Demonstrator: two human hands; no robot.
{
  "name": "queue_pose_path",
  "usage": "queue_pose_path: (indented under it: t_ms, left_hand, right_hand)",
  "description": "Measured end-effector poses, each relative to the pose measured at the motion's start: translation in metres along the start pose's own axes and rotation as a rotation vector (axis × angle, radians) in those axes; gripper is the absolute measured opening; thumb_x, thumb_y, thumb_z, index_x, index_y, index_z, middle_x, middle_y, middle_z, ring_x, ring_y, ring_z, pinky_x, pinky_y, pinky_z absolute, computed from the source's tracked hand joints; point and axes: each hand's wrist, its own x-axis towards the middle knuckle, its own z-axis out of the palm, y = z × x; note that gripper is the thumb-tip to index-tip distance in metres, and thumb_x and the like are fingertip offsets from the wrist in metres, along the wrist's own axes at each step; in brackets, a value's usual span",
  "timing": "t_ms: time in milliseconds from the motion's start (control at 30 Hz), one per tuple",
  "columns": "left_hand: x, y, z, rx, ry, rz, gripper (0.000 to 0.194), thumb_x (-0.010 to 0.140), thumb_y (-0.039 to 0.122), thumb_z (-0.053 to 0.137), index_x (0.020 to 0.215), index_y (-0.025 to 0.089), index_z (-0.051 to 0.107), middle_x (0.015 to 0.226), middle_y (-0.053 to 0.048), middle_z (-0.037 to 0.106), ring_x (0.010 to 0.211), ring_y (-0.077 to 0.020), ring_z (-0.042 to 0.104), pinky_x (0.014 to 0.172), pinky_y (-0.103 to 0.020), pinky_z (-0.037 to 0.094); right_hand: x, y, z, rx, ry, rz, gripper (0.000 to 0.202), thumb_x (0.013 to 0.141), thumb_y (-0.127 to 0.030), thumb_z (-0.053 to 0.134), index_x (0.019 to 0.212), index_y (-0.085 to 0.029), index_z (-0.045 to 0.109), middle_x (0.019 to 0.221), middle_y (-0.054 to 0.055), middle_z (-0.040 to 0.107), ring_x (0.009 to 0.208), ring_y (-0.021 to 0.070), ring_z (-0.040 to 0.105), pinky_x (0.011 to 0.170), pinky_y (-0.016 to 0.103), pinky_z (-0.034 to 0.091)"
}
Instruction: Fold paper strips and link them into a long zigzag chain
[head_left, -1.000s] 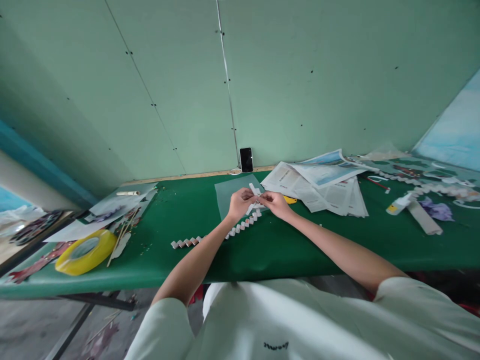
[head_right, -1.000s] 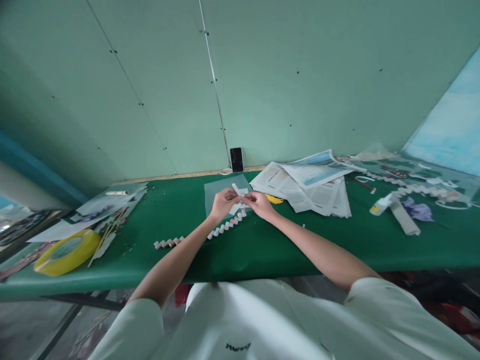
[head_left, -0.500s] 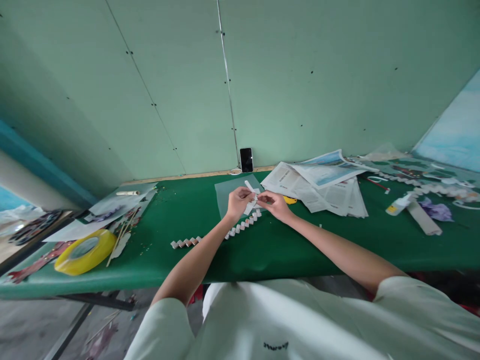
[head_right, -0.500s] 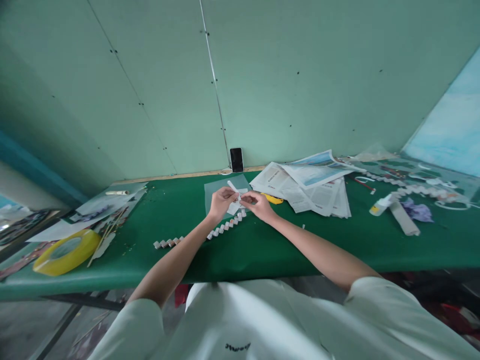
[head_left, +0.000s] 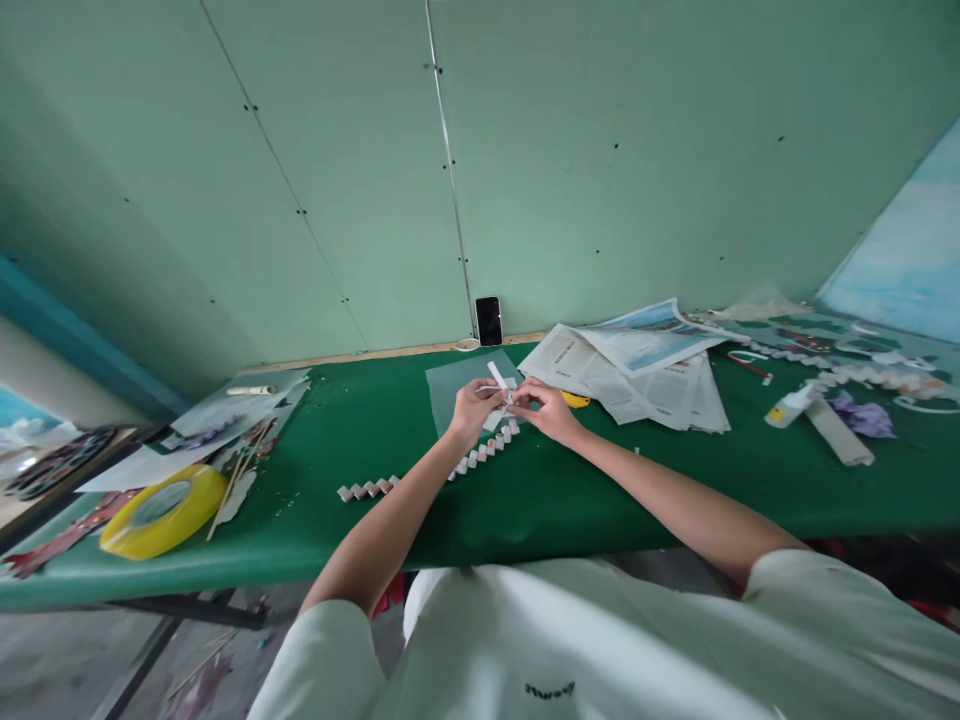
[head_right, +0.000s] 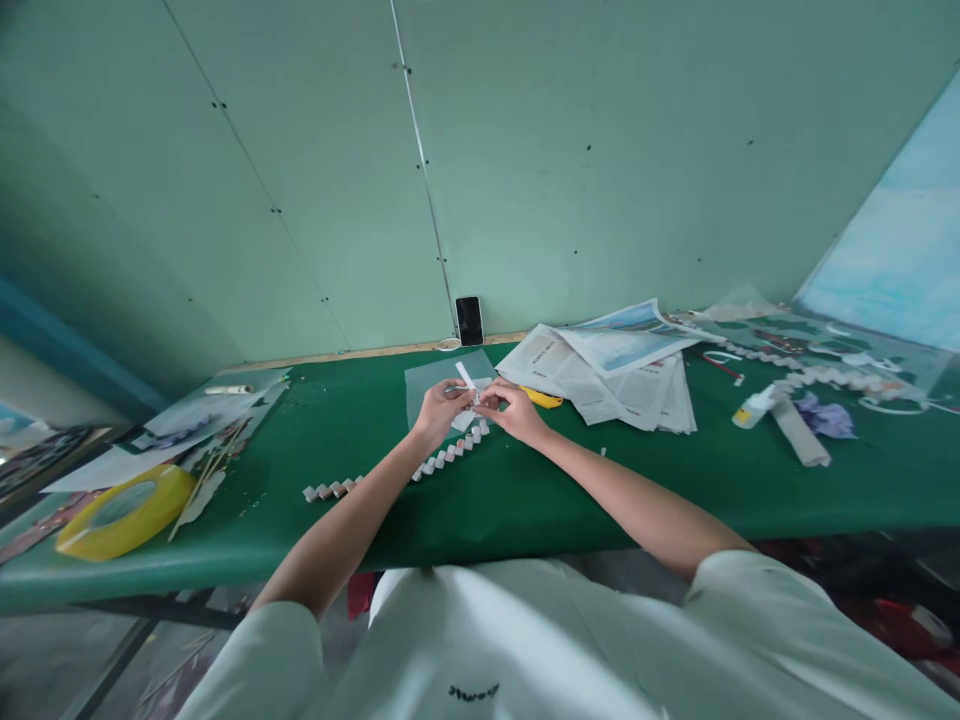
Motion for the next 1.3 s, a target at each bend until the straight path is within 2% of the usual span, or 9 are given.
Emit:
queue_pose_path:
  t_ms: [233,500,700,867,1033,1167,1300]
  left_hand:
    - [0.001,0.002,-0.001,-0.058,-0.015,-0.009,0.060,0.058,0.047,0.098,0.094,0.016,0.062,0.079,-0.005,0.074,0.068,-0.0156,0.068,0.073,-0.032,0.056]
    - [0.002,0.002,-0.003,-0.042,-0.024,0.026,0.059,0.058,0.045,0.099,0.090,0.018,0.059,0.077,-0.005,0.074,0.069,-0.0174,0.069,0.071,-0.033,0.056]
    - [0.000,0.003,0.000,0.094,0.019,0.091,0.048,0.064,0.038,0.095,0.096,0.015,0.069,0.079,-0.007,0.076,0.069,-0.0187,0.069,0.069,-0.033,0.056]
    - [0.000,0.004,0.002,0.114,0.040,0.133,0.045,0.065,0.038,0.093,0.096,0.015,0.070,0.078,-0.007,0.076,0.068,-0.0189,0.069,0.069,-0.034,0.057]
    - [0.000,0.004,0.002,0.184,0.027,0.209,0.038,0.068,0.041,0.091,0.089,0.016,0.071,0.077,-0.007,0.075,0.069,-0.0209,0.070,0.069,-0.034,0.056]
    - [-0.001,0.005,0.002,0.244,0.022,0.264,0.033,0.070,0.042,0.089,0.078,0.017,0.070,0.074,-0.007,0.073,0.069,-0.0209,0.070,0.066,-0.032,0.055]
    - [-0.001,0.008,0.001,0.190,0.040,0.194,0.037,0.068,0.045,0.091,0.081,0.016,0.071,0.072,-0.006,0.073,0.064,-0.0190,0.068,0.064,-0.031,0.054]
  right_hand:
    - [-0.002,-0.003,0.006,-0.057,0.086,-0.031,0.045,0.086,-0.069,0.074,0.087,-0.023,0.076,0.076,0.004,0.055,0.070,0.0226,0.054,0.068,0.038,0.049]
    - [0.001,-0.005,-0.002,-0.130,-0.052,-0.074,0.045,0.095,-0.067,0.064,0.088,-0.023,0.071,0.083,0.005,0.056,0.071,0.0221,0.054,0.071,0.037,0.048]
    - [0.000,-0.005,0.004,-0.145,0.019,-0.010,0.047,0.092,-0.069,0.067,0.083,-0.022,0.071,0.078,0.004,0.054,0.070,0.0216,0.053,0.066,0.035,0.044]
    - [0.000,0.002,0.008,-0.115,0.094,0.048,0.049,0.090,-0.070,0.068,0.084,-0.021,0.071,0.073,0.001,0.050,0.067,0.0201,0.049,0.064,0.033,0.039]
    - [0.001,0.009,0.006,-0.124,0.052,0.085,0.049,0.089,-0.069,0.068,0.081,-0.021,0.070,0.069,-0.001,0.046,0.066,0.0193,0.046,0.063,0.031,0.036]
    - [0.002,0.005,0.004,-0.192,0.019,0.031,0.050,0.094,-0.068,0.064,0.077,-0.021,0.066,0.072,0.001,0.047,0.067,0.0200,0.047,0.064,0.032,0.037]
    - [0.001,0.003,0.003,-0.211,-0.019,-0.071,0.047,0.098,-0.064,0.061,0.080,-0.020,0.067,0.077,0.002,0.051,0.068,0.0199,0.051,0.065,0.032,0.041]
